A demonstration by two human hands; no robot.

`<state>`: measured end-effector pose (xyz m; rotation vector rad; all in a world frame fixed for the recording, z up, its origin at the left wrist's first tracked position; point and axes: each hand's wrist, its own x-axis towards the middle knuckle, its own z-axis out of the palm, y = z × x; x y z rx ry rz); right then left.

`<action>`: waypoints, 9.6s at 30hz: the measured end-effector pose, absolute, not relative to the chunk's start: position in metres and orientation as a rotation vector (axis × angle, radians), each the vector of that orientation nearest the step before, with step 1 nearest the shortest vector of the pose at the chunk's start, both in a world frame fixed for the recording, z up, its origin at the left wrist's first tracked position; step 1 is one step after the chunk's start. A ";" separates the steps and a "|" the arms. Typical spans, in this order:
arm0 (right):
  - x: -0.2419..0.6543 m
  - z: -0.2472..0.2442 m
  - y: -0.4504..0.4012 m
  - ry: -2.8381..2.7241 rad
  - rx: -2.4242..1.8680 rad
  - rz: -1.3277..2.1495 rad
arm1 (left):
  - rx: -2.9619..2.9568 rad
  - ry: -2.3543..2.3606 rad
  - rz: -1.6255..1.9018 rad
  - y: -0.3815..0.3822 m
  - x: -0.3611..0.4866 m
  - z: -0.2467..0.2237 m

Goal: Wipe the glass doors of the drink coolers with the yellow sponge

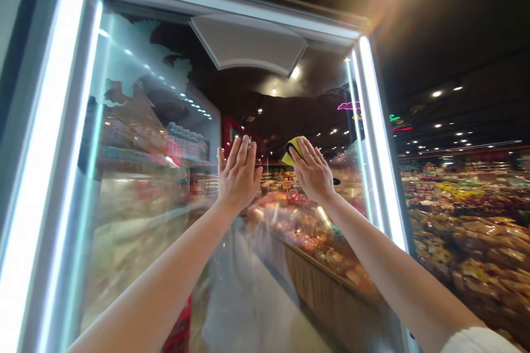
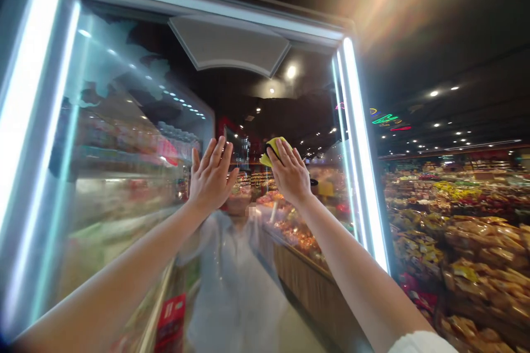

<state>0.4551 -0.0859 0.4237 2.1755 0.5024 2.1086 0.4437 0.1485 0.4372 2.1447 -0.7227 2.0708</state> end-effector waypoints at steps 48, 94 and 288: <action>0.486 0.404 -0.252 0.049 2.260 2.348 | 2.085 -0.990 1.974 0.009 0.468 0.417; 0.489 0.389 -0.244 0.198 2.365 2.491 | 2.087 -1.001 1.997 -0.007 0.461 0.385; 0.439 0.321 0.281 1.590 1.969 1.828 | 2.315 -0.025 2.138 0.449 0.364 0.297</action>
